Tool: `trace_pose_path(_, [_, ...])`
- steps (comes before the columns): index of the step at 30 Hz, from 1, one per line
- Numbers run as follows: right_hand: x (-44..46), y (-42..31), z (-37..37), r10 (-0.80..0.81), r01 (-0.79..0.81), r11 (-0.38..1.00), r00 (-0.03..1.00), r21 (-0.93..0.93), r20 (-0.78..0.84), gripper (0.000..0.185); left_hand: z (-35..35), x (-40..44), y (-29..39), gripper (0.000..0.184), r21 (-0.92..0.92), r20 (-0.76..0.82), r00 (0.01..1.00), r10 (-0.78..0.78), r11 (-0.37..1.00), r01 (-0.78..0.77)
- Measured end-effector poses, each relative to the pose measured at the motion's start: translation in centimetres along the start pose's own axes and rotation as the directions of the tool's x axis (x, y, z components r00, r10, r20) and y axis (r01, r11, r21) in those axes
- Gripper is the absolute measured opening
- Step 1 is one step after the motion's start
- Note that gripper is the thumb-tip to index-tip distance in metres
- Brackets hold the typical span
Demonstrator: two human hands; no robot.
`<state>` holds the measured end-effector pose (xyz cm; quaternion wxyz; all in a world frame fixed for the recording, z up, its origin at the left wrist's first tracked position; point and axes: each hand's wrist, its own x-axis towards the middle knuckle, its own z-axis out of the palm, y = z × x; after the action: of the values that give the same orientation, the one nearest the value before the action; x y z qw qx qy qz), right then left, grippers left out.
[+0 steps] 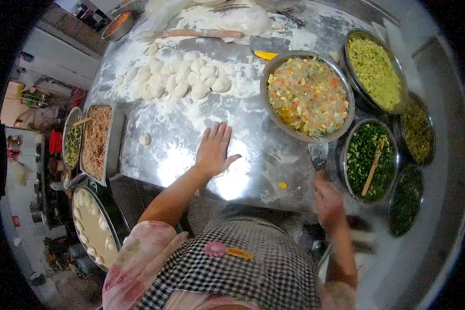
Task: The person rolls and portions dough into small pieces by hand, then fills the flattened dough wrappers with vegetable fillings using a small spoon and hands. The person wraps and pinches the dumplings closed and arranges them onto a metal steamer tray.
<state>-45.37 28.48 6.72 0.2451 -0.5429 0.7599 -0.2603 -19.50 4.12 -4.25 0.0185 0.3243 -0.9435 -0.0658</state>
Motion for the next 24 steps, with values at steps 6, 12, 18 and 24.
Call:
trace_pose_path(6, [0.1,-3.3,1.9,-0.088,0.083,0.993,0.994,0.083,0.061,0.026,-0.1,1.6,-1.6,0.076,0.052,-0.145,0.988,-0.06,0.996,0.068])
trace_pose_path(12, [-0.5,-3.6,3.8,-0.008,-0.008,0.984,0.996,0.177,0.093,0.027,-6.9,-0.2,-0.1,0.069,-0.132,0.292,0.951,-0.099,0.981,0.142])
trace_pose_path(18, [0.4,-5.5,6.8,0.024,-0.074,0.976,0.971,0.204,0.238,0.03,0.8,-2.1,-2.8,0.057,0.001,0.043,0.989,0.142,0.99,-0.142])
trace_pose_path(24, [3.8,-5.7,11.3,-0.004,-0.119,0.906,0.957,0.407,0.29,0.035,-2.3,-2.1,-4.3,0.023,-0.516,0.128,0.915,-0.382,0.763,0.39])
